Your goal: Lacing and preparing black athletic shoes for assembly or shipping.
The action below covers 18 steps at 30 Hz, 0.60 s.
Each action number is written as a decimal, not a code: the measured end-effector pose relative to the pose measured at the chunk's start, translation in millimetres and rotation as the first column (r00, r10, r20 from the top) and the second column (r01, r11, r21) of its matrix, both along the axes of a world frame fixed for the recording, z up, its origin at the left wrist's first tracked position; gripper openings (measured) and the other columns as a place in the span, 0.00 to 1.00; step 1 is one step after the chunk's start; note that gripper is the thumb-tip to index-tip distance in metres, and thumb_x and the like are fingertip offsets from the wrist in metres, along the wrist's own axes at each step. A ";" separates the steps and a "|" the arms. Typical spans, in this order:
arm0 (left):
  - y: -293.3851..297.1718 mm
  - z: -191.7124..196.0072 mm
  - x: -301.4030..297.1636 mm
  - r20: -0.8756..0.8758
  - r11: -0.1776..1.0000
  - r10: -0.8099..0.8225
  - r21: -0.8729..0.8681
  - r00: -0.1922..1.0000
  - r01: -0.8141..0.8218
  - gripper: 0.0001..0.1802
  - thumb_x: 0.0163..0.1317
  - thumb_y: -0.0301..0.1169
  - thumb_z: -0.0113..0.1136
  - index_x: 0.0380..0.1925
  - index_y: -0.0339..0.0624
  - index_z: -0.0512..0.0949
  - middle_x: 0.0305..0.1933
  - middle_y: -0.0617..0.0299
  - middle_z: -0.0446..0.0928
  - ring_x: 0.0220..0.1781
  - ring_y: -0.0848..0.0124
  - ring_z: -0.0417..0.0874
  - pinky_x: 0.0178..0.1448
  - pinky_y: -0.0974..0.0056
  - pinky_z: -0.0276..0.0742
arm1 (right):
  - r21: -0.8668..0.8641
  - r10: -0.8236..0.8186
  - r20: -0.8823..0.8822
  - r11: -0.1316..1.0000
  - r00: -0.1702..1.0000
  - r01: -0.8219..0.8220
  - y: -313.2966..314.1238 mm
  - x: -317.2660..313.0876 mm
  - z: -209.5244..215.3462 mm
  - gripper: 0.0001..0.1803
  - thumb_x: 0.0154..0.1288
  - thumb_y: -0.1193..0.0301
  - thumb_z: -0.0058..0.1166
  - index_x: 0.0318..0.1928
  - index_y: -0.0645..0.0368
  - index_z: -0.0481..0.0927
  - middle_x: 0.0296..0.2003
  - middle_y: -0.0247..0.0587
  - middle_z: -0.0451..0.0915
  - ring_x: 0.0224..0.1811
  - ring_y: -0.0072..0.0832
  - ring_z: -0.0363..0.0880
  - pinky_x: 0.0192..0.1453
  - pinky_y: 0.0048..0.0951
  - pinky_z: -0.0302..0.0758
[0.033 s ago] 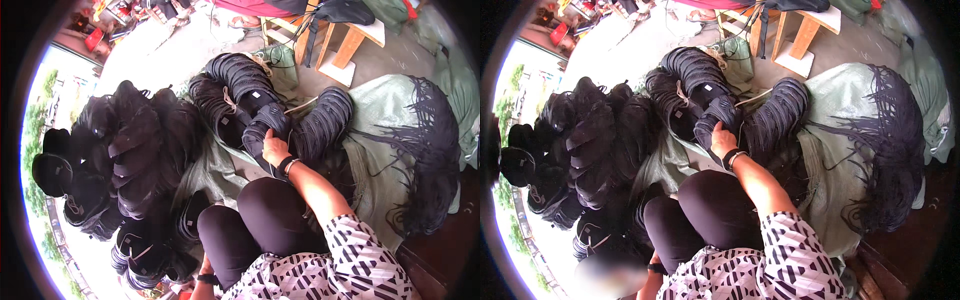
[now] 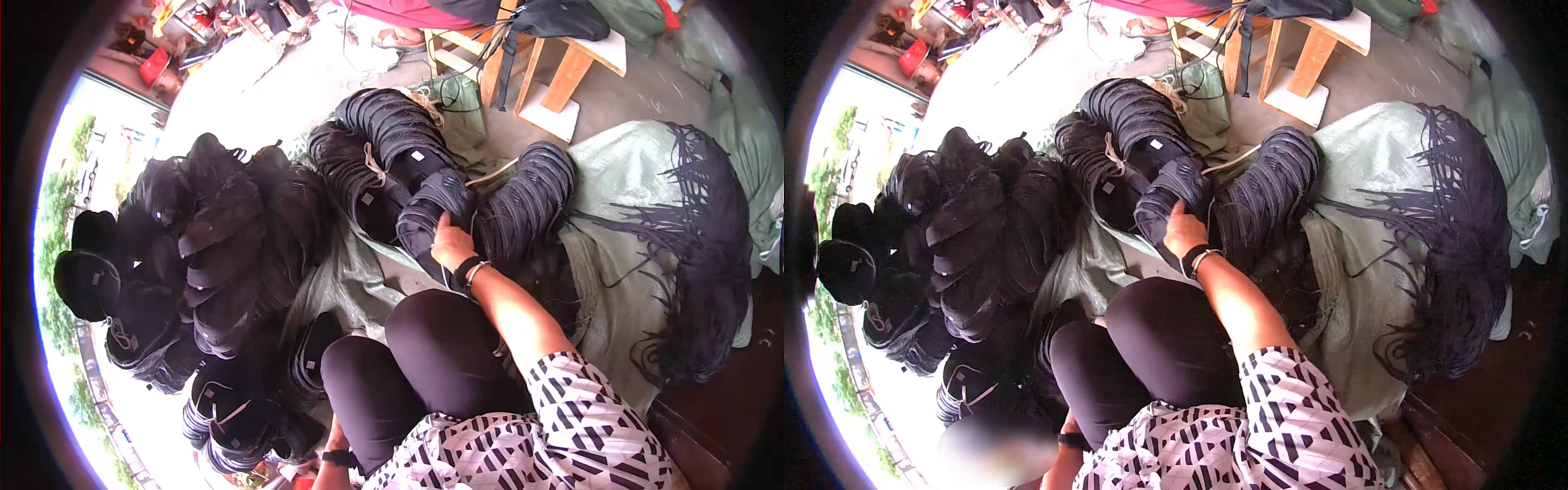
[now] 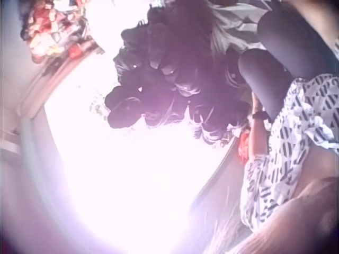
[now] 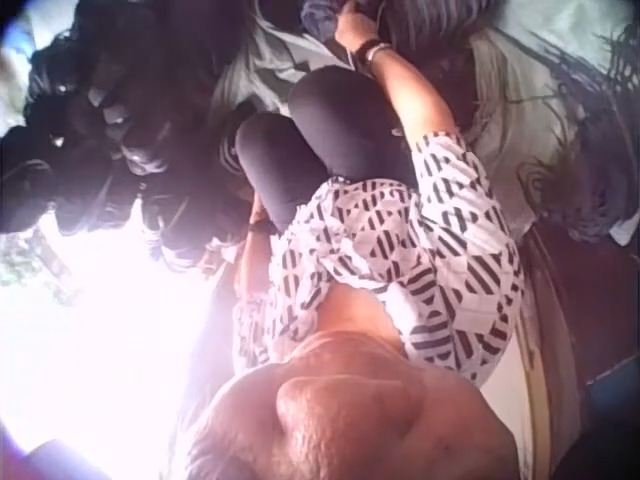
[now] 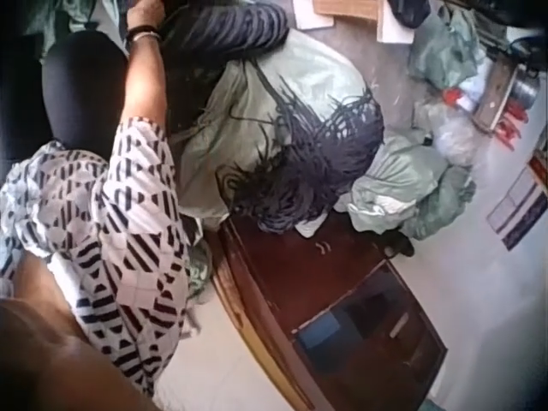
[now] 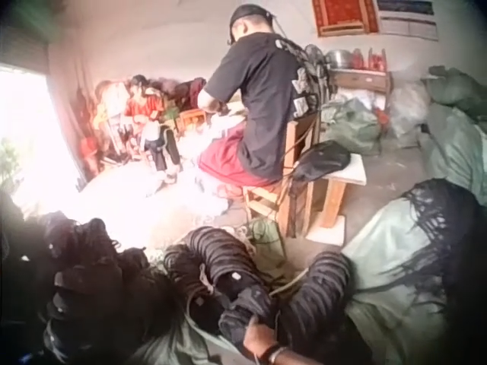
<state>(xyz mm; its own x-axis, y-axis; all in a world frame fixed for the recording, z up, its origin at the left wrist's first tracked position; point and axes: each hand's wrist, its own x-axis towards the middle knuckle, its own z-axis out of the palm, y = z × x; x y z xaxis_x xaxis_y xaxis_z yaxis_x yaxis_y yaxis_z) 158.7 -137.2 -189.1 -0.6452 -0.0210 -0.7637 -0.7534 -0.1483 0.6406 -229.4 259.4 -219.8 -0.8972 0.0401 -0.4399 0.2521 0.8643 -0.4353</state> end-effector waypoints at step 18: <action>116.8 228.4 -111.6 -0.738 0.972 -0.011 -0.167 0.674 -0.167 0.25 0.68 0.42 0.48 0.60 0.39 0.66 0.58 0.52 0.72 0.54 0.69 0.75 0.57 0.65 0.71 | -0.992 -0.193 -0.052 0.122 0.980 -0.028 108.1 136.8 258.7 0.20 0.60 0.71 0.56 0.52 0.65 0.74 0.43 0.38 0.80 0.43 0.24 0.79 0.50 0.27 0.74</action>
